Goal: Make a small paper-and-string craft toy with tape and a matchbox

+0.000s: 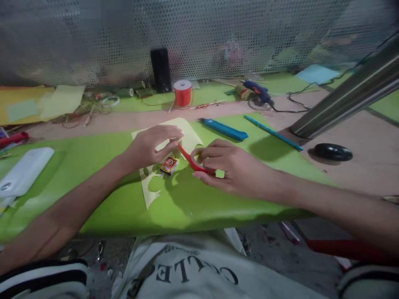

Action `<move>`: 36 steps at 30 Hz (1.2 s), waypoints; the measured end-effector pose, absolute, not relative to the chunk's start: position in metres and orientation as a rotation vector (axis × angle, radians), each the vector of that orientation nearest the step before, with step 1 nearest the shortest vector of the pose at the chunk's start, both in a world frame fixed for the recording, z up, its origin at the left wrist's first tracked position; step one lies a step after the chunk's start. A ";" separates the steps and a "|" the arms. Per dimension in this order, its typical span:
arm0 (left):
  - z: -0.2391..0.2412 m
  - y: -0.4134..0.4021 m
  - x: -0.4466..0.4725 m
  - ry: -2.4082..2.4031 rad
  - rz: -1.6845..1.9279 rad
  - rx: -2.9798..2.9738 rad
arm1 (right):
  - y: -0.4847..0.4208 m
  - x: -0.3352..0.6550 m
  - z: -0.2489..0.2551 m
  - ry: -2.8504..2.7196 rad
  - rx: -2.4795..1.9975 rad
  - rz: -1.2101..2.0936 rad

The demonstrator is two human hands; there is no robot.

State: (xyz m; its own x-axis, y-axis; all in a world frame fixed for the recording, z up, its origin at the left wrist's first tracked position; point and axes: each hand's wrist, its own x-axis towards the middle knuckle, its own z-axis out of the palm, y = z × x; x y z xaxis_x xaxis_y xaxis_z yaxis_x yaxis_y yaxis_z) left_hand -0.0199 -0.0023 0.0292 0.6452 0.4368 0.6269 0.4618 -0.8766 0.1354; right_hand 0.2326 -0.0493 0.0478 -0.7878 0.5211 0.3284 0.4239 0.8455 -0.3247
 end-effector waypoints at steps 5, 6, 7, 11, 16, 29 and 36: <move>0.028 -0.003 -0.018 -0.667 -1.060 -2.711 | -0.047 0.235 0.047 -2.617 -0.723 0.326; 0.028 -0.003 -0.019 -0.638 -1.036 -2.695 | -0.047 0.235 0.047 -2.619 -0.730 0.330; 0.028 -0.002 -0.020 -0.605 -1.004 -2.682 | -0.046 0.235 0.047 -2.618 -0.733 0.331; 0.030 -0.001 -0.024 -0.569 -0.854 -2.668 | -0.046 0.235 0.048 -2.615 -0.734 0.327; 0.031 -0.002 -0.024 -0.602 -0.853 -2.691 | -0.046 0.236 0.049 -2.616 -0.731 0.299; 0.062 -0.015 -0.018 -1.023 -0.594 -2.920 | -0.045 0.234 0.051 -2.628 -0.746 0.302; 0.069 -0.012 -0.017 -1.193 -0.548 -2.977 | -0.041 0.235 0.050 -2.636 -0.757 0.294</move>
